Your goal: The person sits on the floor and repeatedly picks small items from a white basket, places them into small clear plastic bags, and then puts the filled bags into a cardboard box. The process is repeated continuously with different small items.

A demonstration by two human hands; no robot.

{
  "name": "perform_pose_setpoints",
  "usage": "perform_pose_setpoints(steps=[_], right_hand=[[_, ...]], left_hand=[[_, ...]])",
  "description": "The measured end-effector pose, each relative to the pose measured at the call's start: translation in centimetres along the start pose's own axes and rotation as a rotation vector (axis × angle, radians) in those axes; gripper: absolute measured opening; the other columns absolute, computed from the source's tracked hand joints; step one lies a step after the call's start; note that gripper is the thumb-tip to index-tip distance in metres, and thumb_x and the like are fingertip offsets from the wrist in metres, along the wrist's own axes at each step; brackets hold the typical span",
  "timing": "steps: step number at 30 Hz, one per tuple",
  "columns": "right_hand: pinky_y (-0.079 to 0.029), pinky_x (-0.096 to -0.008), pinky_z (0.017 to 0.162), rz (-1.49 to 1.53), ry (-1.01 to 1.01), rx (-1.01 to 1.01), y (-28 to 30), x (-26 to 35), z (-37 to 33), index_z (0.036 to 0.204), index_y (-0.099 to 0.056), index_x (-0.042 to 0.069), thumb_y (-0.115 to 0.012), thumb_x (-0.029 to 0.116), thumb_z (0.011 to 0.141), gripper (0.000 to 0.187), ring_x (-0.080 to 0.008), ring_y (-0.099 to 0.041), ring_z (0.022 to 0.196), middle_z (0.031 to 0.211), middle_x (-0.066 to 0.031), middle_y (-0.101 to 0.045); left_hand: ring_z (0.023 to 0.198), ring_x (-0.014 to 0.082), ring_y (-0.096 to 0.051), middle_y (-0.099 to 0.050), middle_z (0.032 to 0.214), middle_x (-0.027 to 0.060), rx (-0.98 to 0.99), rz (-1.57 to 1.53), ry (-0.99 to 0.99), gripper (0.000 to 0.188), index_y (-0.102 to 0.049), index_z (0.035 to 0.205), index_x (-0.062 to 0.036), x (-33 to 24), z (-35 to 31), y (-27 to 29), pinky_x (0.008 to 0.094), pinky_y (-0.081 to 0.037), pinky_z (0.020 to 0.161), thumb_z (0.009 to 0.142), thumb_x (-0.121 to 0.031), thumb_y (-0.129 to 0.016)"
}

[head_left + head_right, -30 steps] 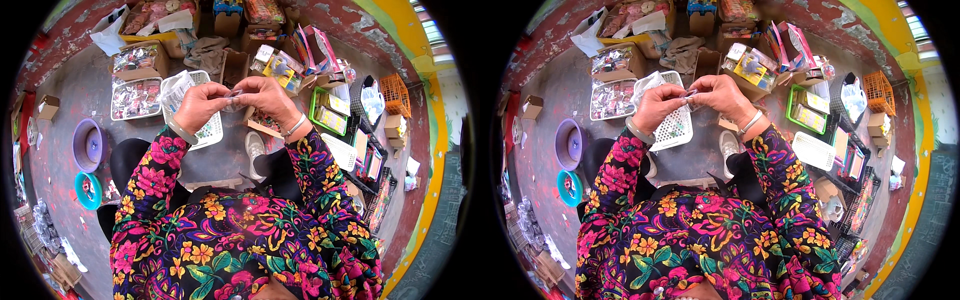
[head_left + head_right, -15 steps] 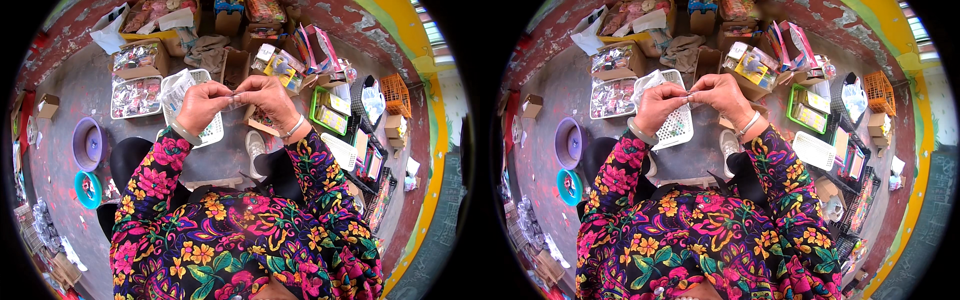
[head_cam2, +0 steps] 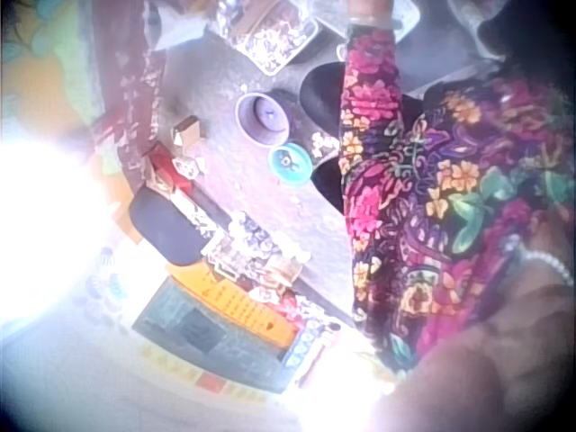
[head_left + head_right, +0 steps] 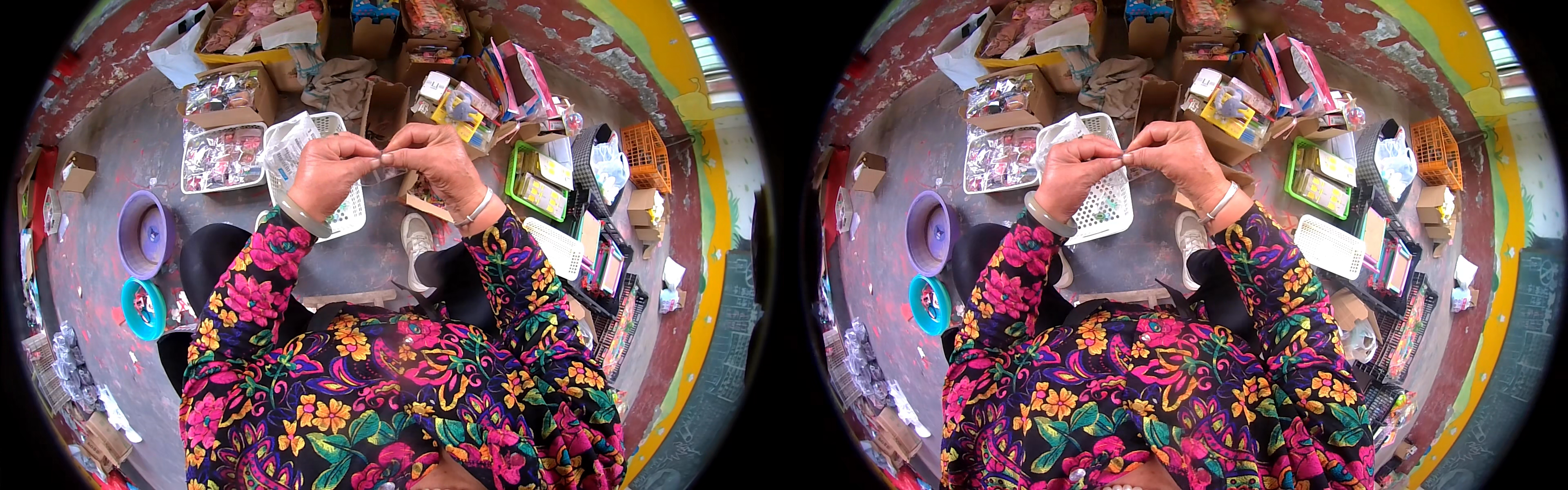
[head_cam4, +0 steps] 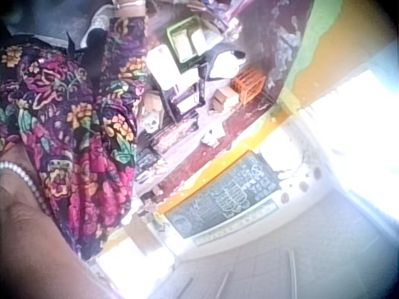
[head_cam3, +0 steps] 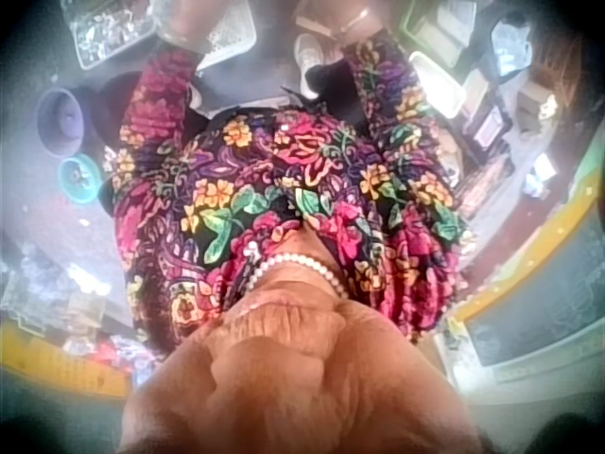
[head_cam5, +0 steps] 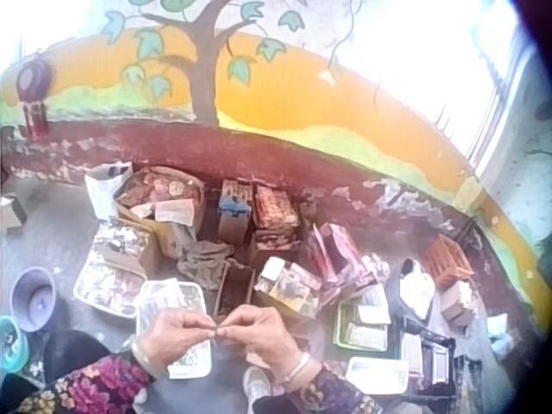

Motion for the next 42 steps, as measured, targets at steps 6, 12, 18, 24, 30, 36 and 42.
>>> perform_pose_setpoints(steps=[6, 12, 18, 24, 30, 36, 42], right_hand=[[-0.043, -0.021, 0.06, 0.007, 0.111, -0.074, -0.7, -1.0, 0.2, 0.073, -0.065, -0.002, -0.068, 0.001, 0.068, 0.007, -0.0079, -0.054, 0.065, 0.07, -0.0027, -0.06], [-0.045, -0.0206, 0.063, 0.041, 0.051, -0.054, -0.8, -1.4, 0.6, 0.079, -0.065, -0.003, -0.067, 0.003, 0.071, 0.01, -0.0089, -0.057, 0.069, 0.075, -0.004, -0.062], [-0.047, -0.0203, 0.069, 0.104, -0.048, 0.046, 0.3, -0.1, 0.7, 0.092, -0.063, -0.004, -0.067, 0.007, 0.075, 0.02, -0.0089, -0.059, 0.073, 0.081, -0.0049, -0.064], [-0.046, -0.0196, 0.069, 0.144, -0.031, 0.032, 0.7, -0.6, 0.7, 0.089, -0.064, -0.004, -0.067, 0.007, 0.075, 0.018, -0.0085, -0.058, 0.074, 0.08, -0.0047, -0.064], [-0.044, -0.0194, 0.065, 0.111, -0.041, 0.033, 0.5, -0.3, 0.6, 0.087, -0.065, -0.003, -0.065, 0.007, 0.076, 0.015, -0.0073, -0.055, 0.07, 0.077, -0.0027, -0.062], [-0.045, -0.02, 0.065, -0.003, -0.028, 0.015, 0.1, 0.2, 0.4, 0.085, -0.065, -0.004, -0.064, 0.007, 0.075, 0.014, -0.0074, -0.055, 0.069, 0.076, -0.0025, -0.062], [-0.042, -0.0206, 0.065, -0.098, -0.011, 0.031, 0.1, 0.1, 0.3, 0.081, -0.065, -0.002, -0.067, 0.007, 0.072, 0.013, -0.0077, -0.054, 0.072, 0.076, -0.0016, -0.06]], left_hand=[[0.067, 0.014, -0.058, -0.063, 0.072, 0.008, -0.097, 0.142, -0.074, 0.009, -0.066, 0.076, 0.0023, -0.4, -0.2, 0.0, 0.0236, -0.046, 0.062, 0.067, 0.001, -0.065], [0.07, 0.0088, -0.058, -0.064, 0.075, 0.0052, -0.109, 0.046, 0.173, 0.009, -0.067, 0.08, 0.0023, 0.4, 0.0, 0.6, 0.0214, -0.045, 0.061, 0.072, -0.002, -0.066], [0.074, 0.0084, -0.058, -0.064, 0.082, 0.0055, -0.058, -0.262, 0.38, 0.015, -0.065, 0.089, 0.0046, 0.3, 0.1, 1.2, 0.0201, -0.046, 0.067, 0.077, -0.004, -0.065], [0.075, 0.0083, -0.057, -0.064, 0.084, 0.0054, -0.036, -0.237, 0.35, 0.019, -0.063, 0.094, 0.0049, -0.9, 0.1, 1.0, 0.0202, -0.046, 0.069, 0.078, -0.005, -0.065], [0.074, 0.0097, -0.058, -0.063, 0.082, 0.0055, -0.028, -0.198, 0.315, 0.015, -0.064, 0.092, 0.004, -0.3, 0.3, 1.0, 0.0205, -0.047, 0.068, 0.079, -0.004, -0.064], [0.067, 0.0061, -0.055, -0.063, 0.078, 0.0024, -0.029, -0.143, 0.208, 0.012, -0.065, 0.088, 0.0039, 0.3, 0.0, 0.6, 0.0183, -0.044, 0.06, 0.08, -0.004, -0.063], [0.063, 0.0057, -0.054, -0.063, 0.07, 0.0035, -0.047, 0.125, 0.024, 0.009, -0.065, 0.082, 0.0022, 0.3, -0.2, 0.2, 0.0204, -0.043, 0.056, 0.076, -0.004, -0.064]])
Point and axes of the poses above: each hand's wrist, its own z-axis towards the middle knuckle, its own y-axis out of the back of the hand, x = y × z, the point moved 2 cm from there along z, towards the middle knuckle
